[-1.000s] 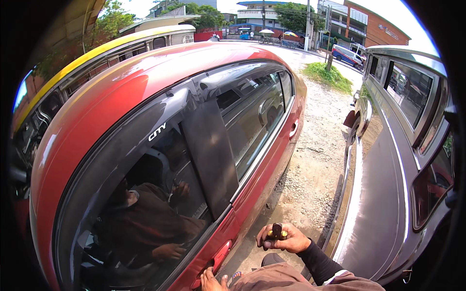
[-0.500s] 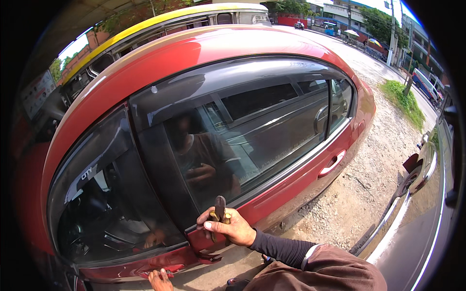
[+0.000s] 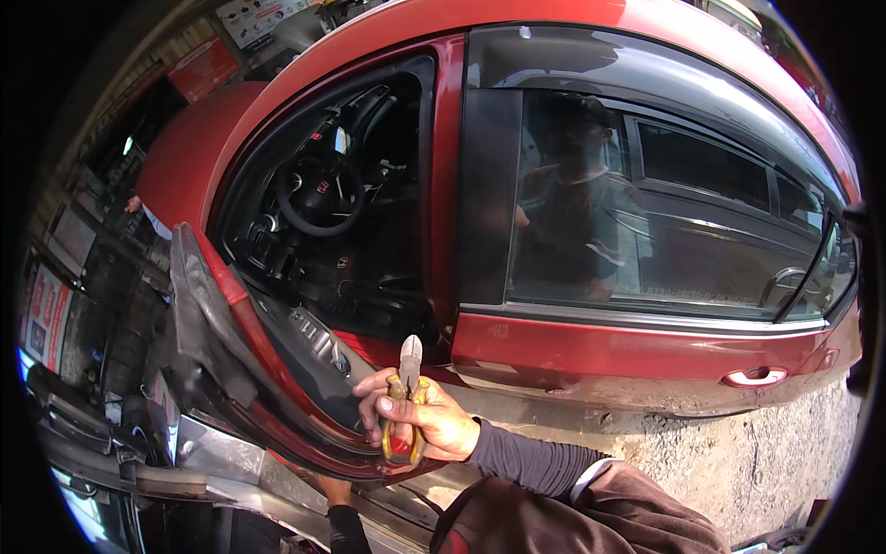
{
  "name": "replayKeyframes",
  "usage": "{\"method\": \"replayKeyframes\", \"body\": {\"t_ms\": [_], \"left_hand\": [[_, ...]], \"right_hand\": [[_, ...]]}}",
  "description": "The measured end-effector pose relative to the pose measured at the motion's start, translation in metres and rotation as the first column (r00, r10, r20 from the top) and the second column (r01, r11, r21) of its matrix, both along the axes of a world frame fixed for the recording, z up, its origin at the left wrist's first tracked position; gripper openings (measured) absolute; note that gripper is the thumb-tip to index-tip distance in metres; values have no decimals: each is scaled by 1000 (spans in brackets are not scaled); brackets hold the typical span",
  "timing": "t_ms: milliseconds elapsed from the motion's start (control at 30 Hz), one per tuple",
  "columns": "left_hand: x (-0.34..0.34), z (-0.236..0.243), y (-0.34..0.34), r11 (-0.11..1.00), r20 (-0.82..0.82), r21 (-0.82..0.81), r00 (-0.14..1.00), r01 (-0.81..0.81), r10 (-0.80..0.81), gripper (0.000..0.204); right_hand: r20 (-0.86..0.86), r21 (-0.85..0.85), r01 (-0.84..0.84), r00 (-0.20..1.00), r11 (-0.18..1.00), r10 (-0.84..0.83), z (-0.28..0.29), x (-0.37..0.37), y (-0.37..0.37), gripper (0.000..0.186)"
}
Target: The person works on a red car's electrical system with the hood open, using pliers and a screwdriver to strip, cut, and connect wires near the battery and fuse box. They then move to the driver's side interior to route and connect wires under the dashboard.
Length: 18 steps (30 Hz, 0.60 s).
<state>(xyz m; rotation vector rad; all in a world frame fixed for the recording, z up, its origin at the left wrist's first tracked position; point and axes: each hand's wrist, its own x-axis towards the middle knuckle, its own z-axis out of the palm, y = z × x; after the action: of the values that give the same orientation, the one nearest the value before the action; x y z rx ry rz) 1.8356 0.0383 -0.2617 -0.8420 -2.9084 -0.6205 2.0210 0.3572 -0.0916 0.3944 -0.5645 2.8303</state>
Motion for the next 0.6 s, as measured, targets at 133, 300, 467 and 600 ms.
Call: {"method": "replayKeyframes", "body": {"t_ms": [133, 300, 467, 600], "left_hand": [[84, -19, -45, 941, 37, 47, 942, -336, 335, 41], [189, -26, 6, 602, 430, 604, 850, -522, 305, 53], [179, 11, 31, 566, 519, 516, 760, -643, 391, 51], [147, 46, 3, 503, 509, 454, 678, -735, 531, 49]], "right_hand": [[-90, -75, -211, 975, 975, 204, 0, -24, -53, 37], [-90, -199, -293, 956, 935, 281, -10, -39, -89, 37], [-118, -220, -338, 940, 915, 319, -20, -41, -114, 32], [-200, -141, -500, 860, 854, 470, -16, -53, -135, 30]]}}
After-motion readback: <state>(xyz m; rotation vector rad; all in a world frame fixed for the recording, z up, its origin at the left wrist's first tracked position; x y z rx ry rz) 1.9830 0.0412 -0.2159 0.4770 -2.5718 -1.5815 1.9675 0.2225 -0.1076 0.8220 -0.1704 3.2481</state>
